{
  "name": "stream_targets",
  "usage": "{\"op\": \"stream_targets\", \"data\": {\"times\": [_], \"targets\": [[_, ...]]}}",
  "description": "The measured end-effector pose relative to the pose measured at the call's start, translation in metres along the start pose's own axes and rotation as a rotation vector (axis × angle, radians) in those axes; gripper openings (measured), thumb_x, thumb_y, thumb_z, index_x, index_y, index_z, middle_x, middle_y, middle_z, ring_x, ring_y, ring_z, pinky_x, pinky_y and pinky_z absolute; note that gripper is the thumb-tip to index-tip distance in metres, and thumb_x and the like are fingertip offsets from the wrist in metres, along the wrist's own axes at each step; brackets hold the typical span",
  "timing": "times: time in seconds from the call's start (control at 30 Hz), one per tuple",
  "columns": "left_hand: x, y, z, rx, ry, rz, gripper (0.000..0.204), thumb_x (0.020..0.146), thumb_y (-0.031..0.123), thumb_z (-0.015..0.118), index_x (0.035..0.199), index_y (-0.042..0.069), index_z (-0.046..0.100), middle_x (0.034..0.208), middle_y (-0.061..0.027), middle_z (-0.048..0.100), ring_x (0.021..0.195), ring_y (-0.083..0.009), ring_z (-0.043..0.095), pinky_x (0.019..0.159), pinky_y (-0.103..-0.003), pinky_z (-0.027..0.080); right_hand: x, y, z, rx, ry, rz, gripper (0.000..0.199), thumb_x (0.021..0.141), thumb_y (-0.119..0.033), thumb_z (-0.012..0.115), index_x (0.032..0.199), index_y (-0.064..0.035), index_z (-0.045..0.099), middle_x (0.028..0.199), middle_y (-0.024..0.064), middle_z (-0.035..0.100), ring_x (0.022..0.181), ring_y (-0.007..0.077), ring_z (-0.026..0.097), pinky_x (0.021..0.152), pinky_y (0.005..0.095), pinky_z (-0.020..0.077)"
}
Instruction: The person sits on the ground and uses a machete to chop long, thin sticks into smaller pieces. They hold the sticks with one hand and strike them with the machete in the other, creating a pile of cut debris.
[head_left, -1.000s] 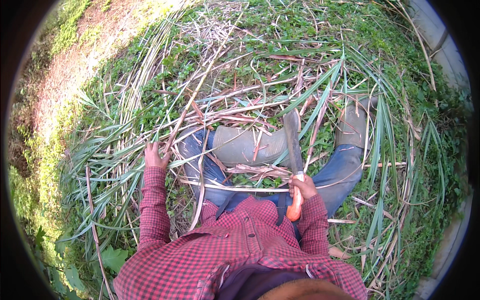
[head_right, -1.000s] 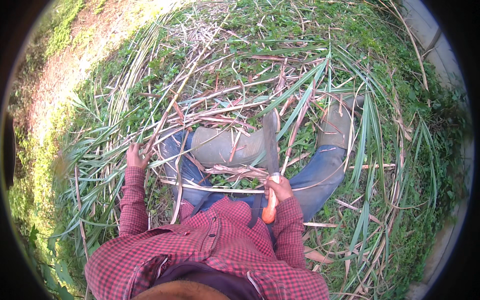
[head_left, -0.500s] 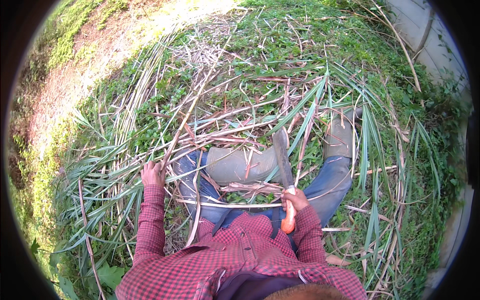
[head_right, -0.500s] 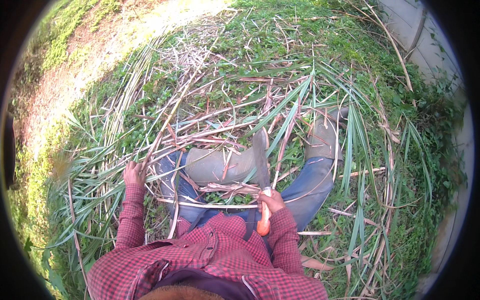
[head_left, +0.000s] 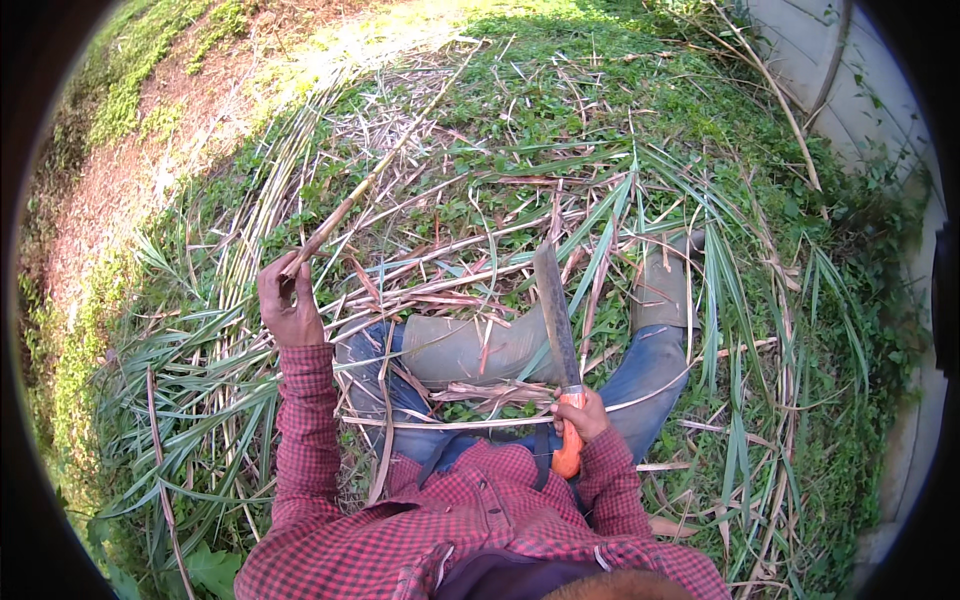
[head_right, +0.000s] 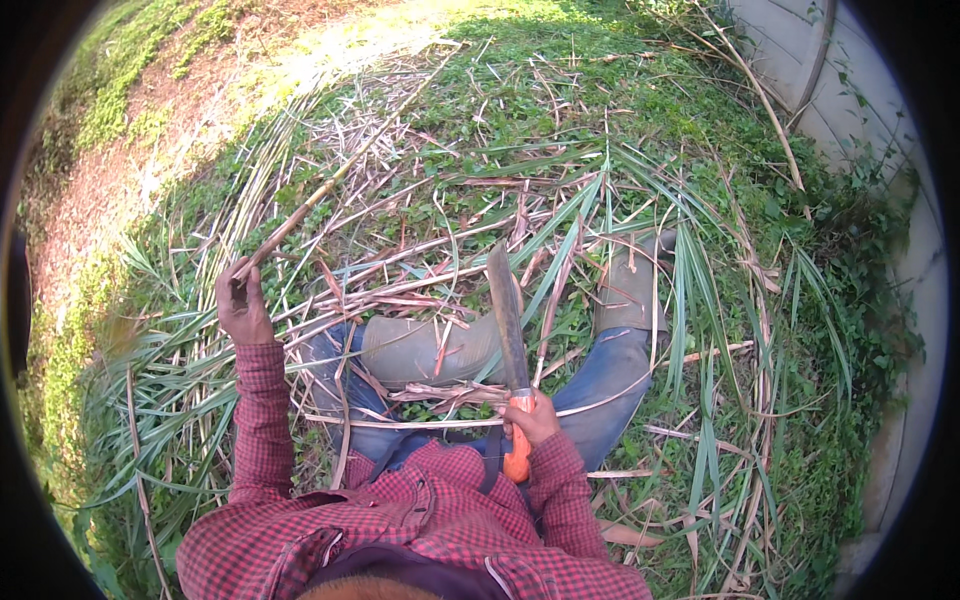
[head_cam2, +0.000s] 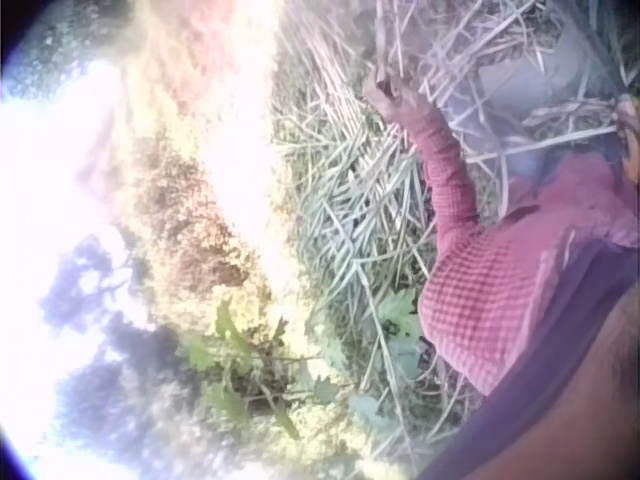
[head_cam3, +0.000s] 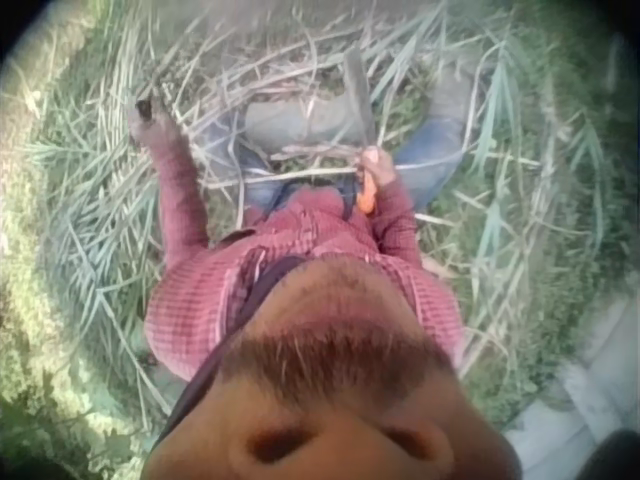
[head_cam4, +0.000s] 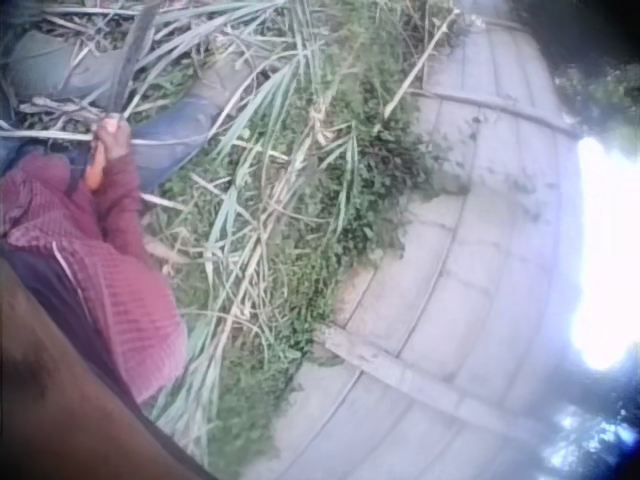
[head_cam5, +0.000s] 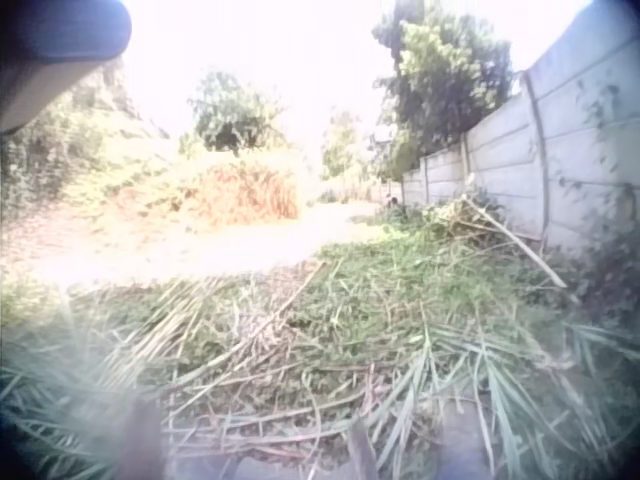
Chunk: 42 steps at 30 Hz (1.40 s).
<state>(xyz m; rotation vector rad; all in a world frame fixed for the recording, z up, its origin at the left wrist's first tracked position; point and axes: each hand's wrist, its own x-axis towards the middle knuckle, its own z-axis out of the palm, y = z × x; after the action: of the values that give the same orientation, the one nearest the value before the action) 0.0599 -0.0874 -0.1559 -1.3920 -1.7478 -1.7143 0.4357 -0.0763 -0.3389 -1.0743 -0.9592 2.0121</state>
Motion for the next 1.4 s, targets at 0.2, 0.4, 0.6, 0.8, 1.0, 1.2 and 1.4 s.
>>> {"op": "stream_targets", "data": {"times": [0.2, 0.4, 0.6, 0.8, 1.0, 1.2, 1.4], "targets": [[0.028, 0.024, 0.033, -0.003, 0.126, 0.091, 0.015, 0.081, 0.010, 0.061, 0.093, 0.002, 0.059, 0.089, -0.0092, 0.059, 0.080, -0.0176, 0.058, 0.069, -0.028, 0.048, 0.004, -0.043, 0.032, -0.261, -0.028, -0.160, 0.029, 0.073, 0.003, 0.062, 0.098, 0.0002, 0.048, 0.059, 0.0041, 0.052, 0.046, 0.0115, 0.051, 0.043, 0.0240, 0.0417], [0.033, -0.010, 0.044, 0.029, 0.368, 0.010, 0.012, 0.075, 0.009, 0.063, 0.085, 0.002, 0.061, 0.078, -0.0071, 0.059, 0.069, -0.0150, 0.059, 0.065, -0.027, 0.048, 0.024, -0.071, 0.083, -0.375, -0.102, -0.382, 0.028, 0.072, -0.003, 0.065, 0.096, 0.0005, 0.053, 0.066, 0.0017, 0.055, 0.057, 0.0086, 0.053, 0.053, 0.0235, 0.0446], [0.034, -0.060, 0.023, 0.048, 0.520, -0.109, 0.014, 0.080, 0.011, 0.062, 0.085, -0.002, 0.060, 0.073, -0.0058, 0.063, 0.062, -0.0096, 0.058, 0.057, -0.023, 0.047, 0.043, -0.071, 0.135, -0.435, -0.226, -0.472, 0.031, 0.070, -0.006, 0.067, 0.099, 0.0011, 0.055, 0.081, 0.0046, 0.058, 0.076, 0.0111, 0.056, 0.070, 0.0256, 0.0460], [0.022, -0.089, 0.020, -0.031, 0.630, -0.260, 0.017, 0.075, 0.013, 0.068, 0.081, -0.002, 0.063, 0.071, -0.0069, 0.062, 0.062, -0.0134, 0.058, 0.055, -0.025, 0.046, 0.062, -0.093, 0.187, -0.396, -0.367, -0.392, 0.030, 0.072, -0.008, 0.067, 0.098, -0.0004, 0.055, 0.076, 0.0034, 0.059, 0.069, 0.0112, 0.057, 0.064, 0.0250, 0.0472], [-0.015, -0.073, 0.031, -0.020, 0.383, -0.323, 0.024, 0.075, 0.019, 0.071, 0.082, -0.003, 0.063, 0.076, -0.0052, 0.062, 0.068, -0.0099, 0.057, 0.064, -0.024, 0.046, 0.097, -0.095, 0.220, -0.349, -0.381, -0.435, 0.028, 0.073, -0.014, 0.069, 0.093, -0.0016, 0.053, 0.063, 0.0014, 0.056, 0.050, 0.0061, 0.051, 0.045, 0.0203, 0.0417], [-0.054, -0.027, 0.035, -0.388, 0.159, -0.614, 0.039, 0.073, 0.007, 0.071, 0.104, -0.003, 0.050, 0.090, -0.0113, 0.059, 0.080, -0.0160, 0.060, 0.072, -0.024, 0.050, 0.136, -0.069, 0.212, -0.417, -0.226, -0.508, 0.037, 0.072, -0.023, 0.071, 0.094, 0.0002, 0.053, 0.065, 0.0047, 0.058, 0.051, 0.0106, 0.055, 0.048, 0.0249, 0.0449], [-0.068, -0.041, 0.037, -0.632, 0.295, -0.521, 0.034, 0.074, 0.001, 0.068, 0.101, -0.004, 0.048, 0.092, -0.0133, 0.060, 0.085, -0.0170, 0.061, 0.074, -0.025, 0.051, 0.132, -0.077, 0.170, -0.970, -0.079, -0.997, 0.031, 0.073, -0.023, 0.068, 0.096, -0.0053, 0.055, 0.067, 0.0080, 0.062, 0.056, 0.0199, 0.062, 0.049, 0.0292, 0.0462]]}}
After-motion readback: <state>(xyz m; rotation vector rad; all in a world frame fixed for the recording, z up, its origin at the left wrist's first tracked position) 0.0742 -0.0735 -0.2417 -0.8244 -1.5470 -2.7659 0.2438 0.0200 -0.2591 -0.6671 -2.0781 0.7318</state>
